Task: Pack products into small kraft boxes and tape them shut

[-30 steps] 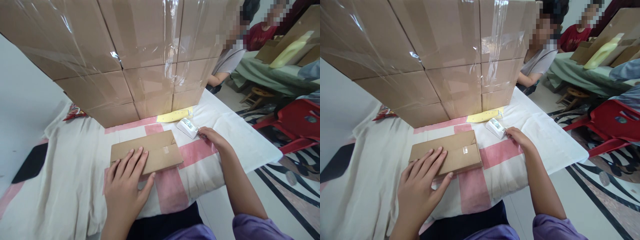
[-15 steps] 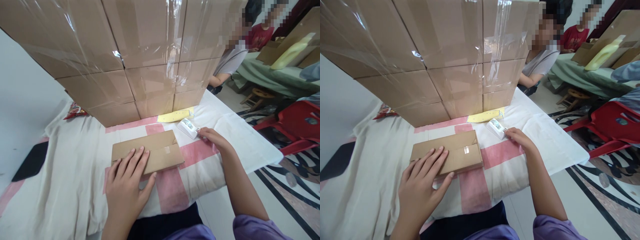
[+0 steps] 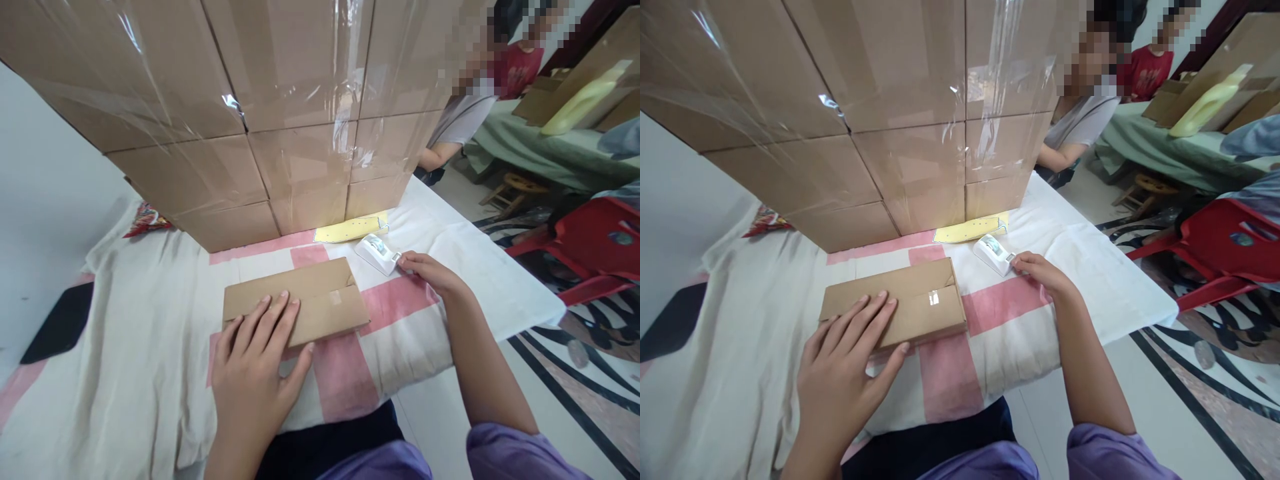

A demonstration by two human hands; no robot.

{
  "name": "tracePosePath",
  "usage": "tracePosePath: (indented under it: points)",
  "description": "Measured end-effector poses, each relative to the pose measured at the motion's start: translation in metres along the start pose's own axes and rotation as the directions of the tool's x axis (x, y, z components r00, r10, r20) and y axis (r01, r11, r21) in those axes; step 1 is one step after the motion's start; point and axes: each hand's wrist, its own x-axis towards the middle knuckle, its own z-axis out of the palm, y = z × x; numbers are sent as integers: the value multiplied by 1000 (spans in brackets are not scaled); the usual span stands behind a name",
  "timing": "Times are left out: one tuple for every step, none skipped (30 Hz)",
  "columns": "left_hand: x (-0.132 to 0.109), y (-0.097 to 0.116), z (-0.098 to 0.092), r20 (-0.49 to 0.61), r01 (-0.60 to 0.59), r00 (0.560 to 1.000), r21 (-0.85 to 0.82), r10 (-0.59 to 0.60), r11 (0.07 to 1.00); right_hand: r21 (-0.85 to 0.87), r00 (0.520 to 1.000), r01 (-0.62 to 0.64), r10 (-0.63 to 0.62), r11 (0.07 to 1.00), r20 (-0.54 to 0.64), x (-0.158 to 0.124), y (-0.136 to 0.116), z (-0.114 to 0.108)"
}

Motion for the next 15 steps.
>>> tracePosePath:
  points:
    - [0,0,0,4,0,1000,-1,0,1000,-3,1000,-1,1,1000,6,1,1,-1]
    - [0,0,0,5,1,1000,-2,-1,1000,-8,1000,1,-1,1000,7,2,3,-1]
    - [-1,0,-1,6,0,1000,-3,0,1000,-13,1000,4,-4,1000,3,2,4,-2]
    - [-1,0,-1,8,0,1000,-4,0,1000,-18,1000,11,-11,1000,-5,3,5,-2]
    - [-2,0,-2,9,0,1000,-5,0,1000,-22,1000,18,-19,1000,-13,4,6,-2]
    - [-2,0,-2,11,1,1000,-6,-1,1000,-26,1000,25,-25,999,-19,4,6,-2]
    - [-3,0,-3,13,2,1000,-5,-2,1000,-29,999,27,-28,999,-19,5,7,-2]
    - [-3,0,-3,14,3,1000,-4,-3,1000,-34,999,27,-27,999,-17,5,7,-3]
    - [-3,0,-3,17,4,1000,-2,-4,1000,-38,1000,24,-25,999,-12,6,7,-3]
    - [-2,0,-3,20,5,1000,1,-5,1000,-41,1000,22,-22,999,-6,6,7,-3]
    - [-2,0,-3,23,6,1000,6,-6,1000,-41,1000,21,-21,999,0,7,7,-3]
    - [-2,0,-3,27,5,1000,12,-5,1000,-40,1000,25,-24,999,4,7,7,-3]
    - [-2,0,-2,27,2,1000,17,-2,1000,-37,999,31,-31,999,9,8,8,-4]
    - [-1,0,-2,25,-2,1000,22,1,1000,-32,999,39,-38,999,16,9,8,-4]
    - [-1,0,-2,22,-6,1000,27,6,1000,-26,999,44,-43,999,21,9,9,-5]
